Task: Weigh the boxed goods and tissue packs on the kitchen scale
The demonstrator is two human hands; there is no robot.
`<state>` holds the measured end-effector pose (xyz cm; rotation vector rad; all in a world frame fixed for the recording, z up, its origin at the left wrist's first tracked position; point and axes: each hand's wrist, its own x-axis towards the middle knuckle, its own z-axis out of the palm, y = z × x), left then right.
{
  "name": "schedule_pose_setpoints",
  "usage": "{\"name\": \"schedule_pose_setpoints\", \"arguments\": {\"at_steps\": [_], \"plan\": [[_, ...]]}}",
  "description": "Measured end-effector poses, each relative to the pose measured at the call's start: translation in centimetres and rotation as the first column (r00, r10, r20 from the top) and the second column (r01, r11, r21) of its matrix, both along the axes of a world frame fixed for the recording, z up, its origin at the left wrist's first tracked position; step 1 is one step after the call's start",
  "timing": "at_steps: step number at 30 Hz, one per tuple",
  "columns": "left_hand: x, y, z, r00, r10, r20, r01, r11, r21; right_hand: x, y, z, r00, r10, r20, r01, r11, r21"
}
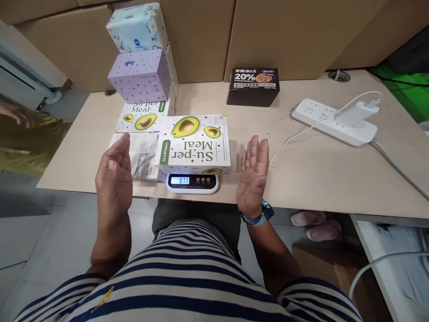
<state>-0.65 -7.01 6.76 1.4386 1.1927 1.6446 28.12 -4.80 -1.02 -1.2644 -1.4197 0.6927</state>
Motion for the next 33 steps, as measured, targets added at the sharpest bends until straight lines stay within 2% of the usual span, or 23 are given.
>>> {"name": "schedule_pose_setpoints", "arguments": {"at_steps": [3,6,9,11,14,16,19,22,25,28,30,33], "plan": [[-0.4,-0.2,-0.4,0.996,0.015,-0.084,-0.014,1.0,0.005,0.5,0.4,-0.8,0.982,0.003,-0.186,0.01,0.998,0.068],[-0.2,-0.6,-0.9,0.963,0.061,-0.262,-0.057,0.998,0.026,0.6,1.1,-1.8,0.954,-0.003,-0.301,0.027,0.997,0.072],[1.0,-0.7,-1.5,0.844,0.089,-0.529,-0.1,0.995,0.007,0.0,1.6,-2.4,0.937,0.028,-0.348,-0.029,1.0,0.003],[1.9,-0.6,-1.8,0.744,0.029,-0.668,-0.088,0.995,-0.054,-0.8,1.6,-2.6,0.916,0.089,-0.392,-0.113,0.993,-0.04],[2.7,0.0,-2.0,0.643,-0.054,-0.764,-0.07,0.989,-0.129,-2.0,1.4,-2.5,0.896,0.13,-0.426,-0.185,0.978,-0.092],[2.8,0.2,-1.9,0.622,-0.072,-0.78,-0.073,0.986,-0.15,-2.7,1.2,-2.2,0.878,0.15,-0.455,-0.214,0.972,-0.092],[2.6,0.1,-1.6,0.66,-0.083,-0.747,-0.063,0.984,-0.165,-3.2,1.2,-1.7,0.843,0.221,-0.49,-0.274,0.961,-0.037],[3.0,-0.4,-1.1,0.724,-0.086,-0.684,-0.012,0.99,-0.138,-2.7,1.1,-1.3,0.85,0.246,-0.466,-0.278,0.961,0.0],[5.2,-0.2,-0.1,0.755,-0.108,-0.647,0.119,0.993,-0.028,-0.9,1.2,-0.5,0.868,0.174,-0.465,-0.177,0.984,0.037],[9.3,1.7,1.2,0.79,-0.184,-0.584,0.254,0.967,0.039,2.6,2.2,1.1,0.891,0.056,-0.45,-0.002,0.993,0.12],[12.5,3.7,1.6,0.837,-0.26,-0.482,0.293,0.956,-0.007,5.5,3.8,2.0,0.916,-0.017,-0.401,0.084,0.985,0.151],[16.5,6.7,1.6,0.876,-0.359,-0.323,0.285,0.924,-0.254,10.0,6.6,2.6,0.97,-0.105,-0.218,0.134,0.984,0.121]]}}
